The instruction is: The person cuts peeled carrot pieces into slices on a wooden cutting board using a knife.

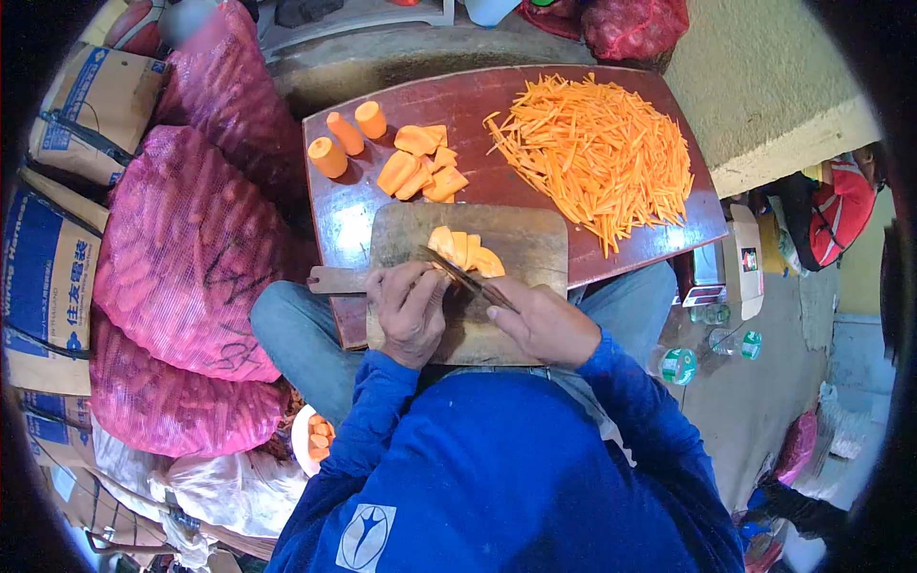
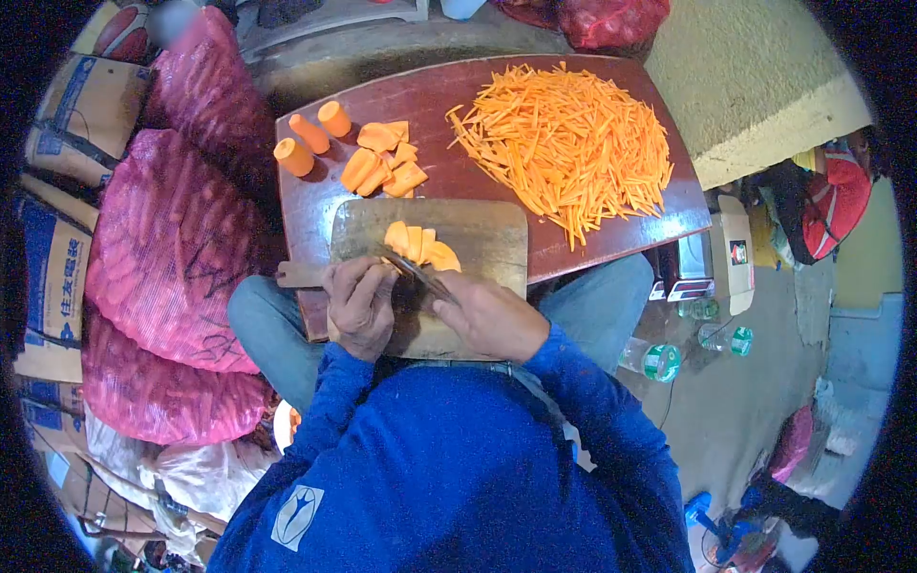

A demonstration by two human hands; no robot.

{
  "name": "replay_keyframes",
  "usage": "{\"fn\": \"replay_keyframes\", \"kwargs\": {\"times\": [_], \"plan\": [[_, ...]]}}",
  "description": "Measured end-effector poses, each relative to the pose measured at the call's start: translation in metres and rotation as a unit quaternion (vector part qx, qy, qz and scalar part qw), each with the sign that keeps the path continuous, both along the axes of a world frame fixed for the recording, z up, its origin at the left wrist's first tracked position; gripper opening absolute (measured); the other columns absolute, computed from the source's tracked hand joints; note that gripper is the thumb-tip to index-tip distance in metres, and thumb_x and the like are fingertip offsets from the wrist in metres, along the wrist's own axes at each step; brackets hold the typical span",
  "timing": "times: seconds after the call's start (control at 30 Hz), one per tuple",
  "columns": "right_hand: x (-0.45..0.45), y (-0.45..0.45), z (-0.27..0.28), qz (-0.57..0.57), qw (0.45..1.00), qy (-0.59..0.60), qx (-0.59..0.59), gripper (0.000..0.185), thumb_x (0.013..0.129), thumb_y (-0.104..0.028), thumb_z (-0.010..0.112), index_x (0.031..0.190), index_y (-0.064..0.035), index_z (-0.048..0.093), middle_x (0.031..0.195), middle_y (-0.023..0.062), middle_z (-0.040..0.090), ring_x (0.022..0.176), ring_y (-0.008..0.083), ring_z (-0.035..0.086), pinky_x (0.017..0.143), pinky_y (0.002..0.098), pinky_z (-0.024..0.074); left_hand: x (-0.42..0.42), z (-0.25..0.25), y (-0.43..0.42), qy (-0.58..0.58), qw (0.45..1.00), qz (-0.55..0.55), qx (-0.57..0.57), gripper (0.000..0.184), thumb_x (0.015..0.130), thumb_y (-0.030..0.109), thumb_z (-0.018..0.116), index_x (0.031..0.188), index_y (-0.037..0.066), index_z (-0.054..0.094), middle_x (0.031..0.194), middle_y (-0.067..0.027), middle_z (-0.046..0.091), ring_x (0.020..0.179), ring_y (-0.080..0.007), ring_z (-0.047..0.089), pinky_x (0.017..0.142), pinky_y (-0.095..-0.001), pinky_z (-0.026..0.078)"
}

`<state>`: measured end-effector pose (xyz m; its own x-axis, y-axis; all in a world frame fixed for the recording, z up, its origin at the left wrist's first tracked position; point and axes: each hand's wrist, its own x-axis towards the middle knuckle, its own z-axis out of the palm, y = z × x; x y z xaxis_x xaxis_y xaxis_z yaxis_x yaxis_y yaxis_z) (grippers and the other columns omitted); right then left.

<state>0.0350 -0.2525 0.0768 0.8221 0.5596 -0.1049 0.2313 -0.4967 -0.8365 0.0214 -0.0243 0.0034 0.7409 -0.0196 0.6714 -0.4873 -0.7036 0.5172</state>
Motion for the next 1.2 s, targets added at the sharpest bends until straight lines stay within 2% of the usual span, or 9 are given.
{"fn": "replay_keyframes", "kwargs": {"times": [0.13, 0.23, 0.27, 0.33, 0.37, 0.57, 0.87, 0.9, 1.2], "plan": [[-0.002, -0.007, 0.003, -0.027, 0.998, 0.040, 0.041, 0.029, 0.105, -0.020, 0.063, 0.126, 0.0000, 0.062, 0.098, 0.0256, 0.069, 0.086, 0.0421, 0.070, 0.078, 0.0478, 0.0550, 0.000, 0.001, 0.000, 0.032, 0.999, -0.004, -0.011, 0.030, 0.083, 0.009, 0.086, 0.111, 0.007, 0.077, 0.118, -0.0118, 0.069, 0.105, -0.0315, 0.064, 0.098, -0.0449, 0.043], [-0.016, -0.025, 0.012, -0.132, 0.982, 0.118, 0.071, 0.033, 0.107, -0.020, 0.063, 0.133, 0.0002, 0.062, 0.087, 0.0162, 0.065, 0.081, 0.0204, 0.065, 0.077, 0.0400, 0.0538, 0.005, 0.009, -0.005, 0.098, 0.995, -0.025, 0.026, 0.047, 0.080, 0.020, 0.088, 0.125, 0.011, 0.074, 0.130, -0.0127, 0.063, 0.116, -0.0309, 0.059, 0.100, -0.0474, 0.039], [-0.022, -0.032, 0.007, -0.134, 0.981, 0.118, 0.072, 0.033, 0.107, -0.020, 0.063, 0.133, 0.0002, 0.062, 0.087, 0.0162, 0.065, 0.081, 0.0204, 0.065, 0.077, 0.0400, 0.0538, 0.005, 0.009, -0.006, 0.098, 0.994, -0.027, 0.027, 0.047, 0.080, 0.020, 0.088, 0.125, 0.011, 0.074, 0.130, -0.0127, 0.063, 0.116, -0.0309, 0.059, 0.100, -0.0474, 0.039], [-0.032, -0.043, 0.003, -0.210, 0.966, 0.092, 0.118, 0.031, 0.107, -0.019, 0.063, 0.131, 0.0009, 0.061, 0.081, 0.0102, 0.064, 0.072, 0.0147, 0.061, 0.067, 0.0348, 0.0521, 0.009, 0.004, -0.008, 0.144, 0.982, -0.044, 0.116, 0.057, 0.081, 0.025, 0.087, 0.134, 0.013, 0.069, 0.138, -0.0147, 0.058, 0.123, -0.0331, 0.055, 0.103, -0.0515, 0.037], [-0.038, -0.051, 0.008, -0.221, 0.949, 0.182, 0.136, 0.025, 0.109, -0.020, 0.060, 0.124, 0.0002, 0.061, 0.077, 0.0041, 0.061, 0.060, 0.0094, 0.056, 0.055, 0.0278, 0.0472, 0.009, -0.003, -0.007, 0.139, 0.982, -0.047, 0.121, 0.060, 0.082, 0.026, 0.087, 0.137, 0.014, 0.067, 0.139, -0.0144, 0.057, 0.126, -0.0343, 0.053, 0.104, -0.0537, 0.035], [-0.064, -0.076, -0.012, -0.273, 0.856, 0.352, 0.261, 0.024, 0.113, -0.028, 0.052, 0.111, -0.0049, 0.058, 0.076, 0.0024, 0.059, 0.046, 0.0100, 0.052, 0.040, 0.0262, 0.0412, 0.010, -0.001, -0.008, 0.150, 0.977, -0.040, 0.145, 0.062, 0.082, 0.033, 0.087, 0.138, 0.014, 0.068, 0.136, -0.0139, 0.060, 0.123, -0.0348, 0.056, 0.102, -0.0509, 0.038], [-0.023, -0.033, -0.023, -0.237, 0.810, 0.406, 0.351, 0.028, 0.113, -0.035, 0.054, 0.107, -0.0076, 0.056, 0.077, 0.0028, 0.059, 0.046, 0.0101, 0.053, 0.038, 0.0260, 0.0418, 0.029, 0.007, -0.016, 0.177, 0.961, -0.034, 0.207, 0.068, 0.086, 0.041, 0.083, 0.145, 0.014, 0.063, 0.127, -0.0116, 0.059, 0.116, -0.0342, 0.054, 0.098, -0.0505, 0.040], [-0.018, -0.034, -0.035, -0.227, 0.801, 0.415, 0.366, 0.032, 0.112, -0.036, 0.057, 0.123, -0.0063, 0.057, 0.075, 0.0044, 0.057, 0.046, 0.0126, 0.054, 0.037, 0.0283, 0.0443, 0.035, 0.003, -0.014, 0.159, 0.966, -0.036, 0.200, 0.067, 0.086, 0.038, 0.083, 0.144, 0.014, 0.063, 0.120, -0.0117, 0.059, 0.113, -0.0345, 0.054, 0.095, -0.0512, 0.041], [0.062, -0.001, -0.046, -0.205, 0.804, 0.393, 0.397, 0.030, 0.112, -0.038, 0.058, 0.117, -0.0089, 0.058, 0.074, 0.0013, 0.058, 0.047, 0.0094, 0.055, 0.037, 0.0268, 0.0460, 0.129, -0.007, 0.012, 0.124, 0.970, -0.013, 0.209, 0.053, 0.088, 0.028, 0.081, 0.137, 0.015, 0.067, 0.123, -0.0138, 0.060, 0.118, -0.0359, 0.056, 0.094, -0.0523, 0.042]]}}
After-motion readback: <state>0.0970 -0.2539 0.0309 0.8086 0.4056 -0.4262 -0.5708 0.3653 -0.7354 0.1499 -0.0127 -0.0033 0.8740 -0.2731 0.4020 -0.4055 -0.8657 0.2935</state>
